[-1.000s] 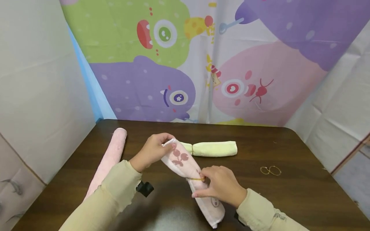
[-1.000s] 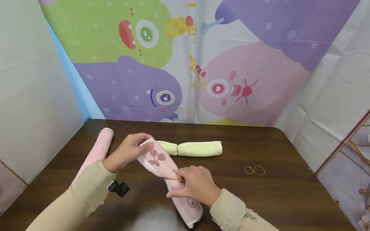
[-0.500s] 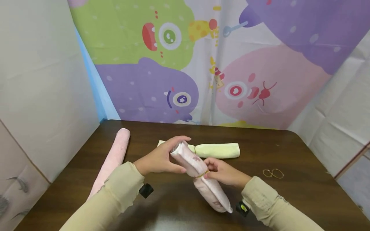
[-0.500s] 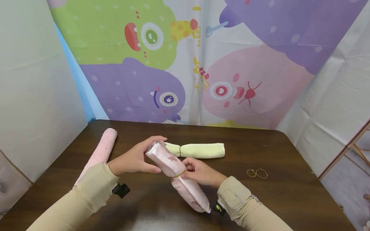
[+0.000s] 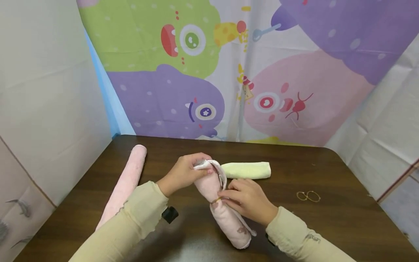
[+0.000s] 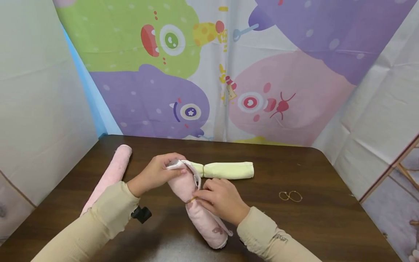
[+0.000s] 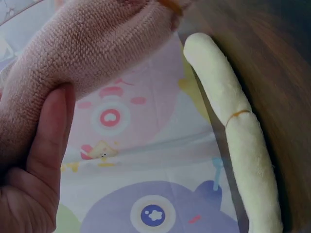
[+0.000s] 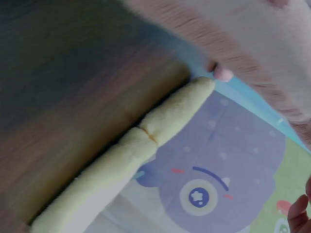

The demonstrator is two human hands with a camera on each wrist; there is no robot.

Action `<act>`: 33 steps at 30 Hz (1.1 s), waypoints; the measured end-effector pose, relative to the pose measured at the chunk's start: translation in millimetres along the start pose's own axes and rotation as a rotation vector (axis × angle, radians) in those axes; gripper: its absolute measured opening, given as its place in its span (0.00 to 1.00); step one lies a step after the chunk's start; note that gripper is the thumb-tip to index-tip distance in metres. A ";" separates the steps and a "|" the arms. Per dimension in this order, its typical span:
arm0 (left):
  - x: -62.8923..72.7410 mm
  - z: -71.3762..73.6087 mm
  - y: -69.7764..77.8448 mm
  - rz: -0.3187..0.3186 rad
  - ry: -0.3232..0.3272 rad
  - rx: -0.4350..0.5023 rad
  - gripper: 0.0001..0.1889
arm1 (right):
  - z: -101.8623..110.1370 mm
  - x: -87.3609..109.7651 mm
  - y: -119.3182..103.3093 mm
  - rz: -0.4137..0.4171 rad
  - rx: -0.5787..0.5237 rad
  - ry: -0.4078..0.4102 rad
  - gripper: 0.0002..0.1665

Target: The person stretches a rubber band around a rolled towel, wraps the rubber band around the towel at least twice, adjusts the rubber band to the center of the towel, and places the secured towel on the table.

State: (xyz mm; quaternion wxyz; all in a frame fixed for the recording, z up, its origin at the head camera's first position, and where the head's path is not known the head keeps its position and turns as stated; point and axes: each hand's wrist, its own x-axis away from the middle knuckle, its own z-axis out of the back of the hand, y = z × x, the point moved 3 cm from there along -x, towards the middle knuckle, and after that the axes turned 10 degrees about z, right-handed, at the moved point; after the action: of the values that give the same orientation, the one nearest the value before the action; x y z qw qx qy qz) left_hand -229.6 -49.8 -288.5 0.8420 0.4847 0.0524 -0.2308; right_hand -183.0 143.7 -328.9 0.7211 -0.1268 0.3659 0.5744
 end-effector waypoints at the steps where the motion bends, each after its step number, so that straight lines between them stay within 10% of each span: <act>1: 0.2 0.0 0.1 0.004 -0.004 0.009 0.10 | -0.7 -2.5 -0.5 0.012 0.008 -0.008 0.11; 15: 2.0 1.6 -0.7 0.093 0.145 0.062 0.06 | -8.8 -14.6 -5.6 0.038 -0.179 -0.174 0.07; 22: -1.1 11.7 -5.9 0.188 0.223 0.128 0.07 | -4.1 6.3 -3.3 -0.154 -0.508 -0.082 0.09; 28: -0.3 17.5 -8.3 0.256 0.032 0.159 0.10 | -1.0 16.4 6.9 -0.411 -0.759 -0.002 0.08; 33: 6.9 22.0 -3.2 0.103 -0.229 0.122 0.24 | -0.4 23.0 19.5 -0.624 -0.927 -0.058 0.04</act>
State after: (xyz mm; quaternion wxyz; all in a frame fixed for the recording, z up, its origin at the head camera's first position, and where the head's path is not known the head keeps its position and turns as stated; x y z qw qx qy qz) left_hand -227.9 -72.0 -281.7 0.8223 0.5074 -0.0833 -0.2439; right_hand -199.4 166.3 -340.0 0.7355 -0.5172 0.0002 0.4377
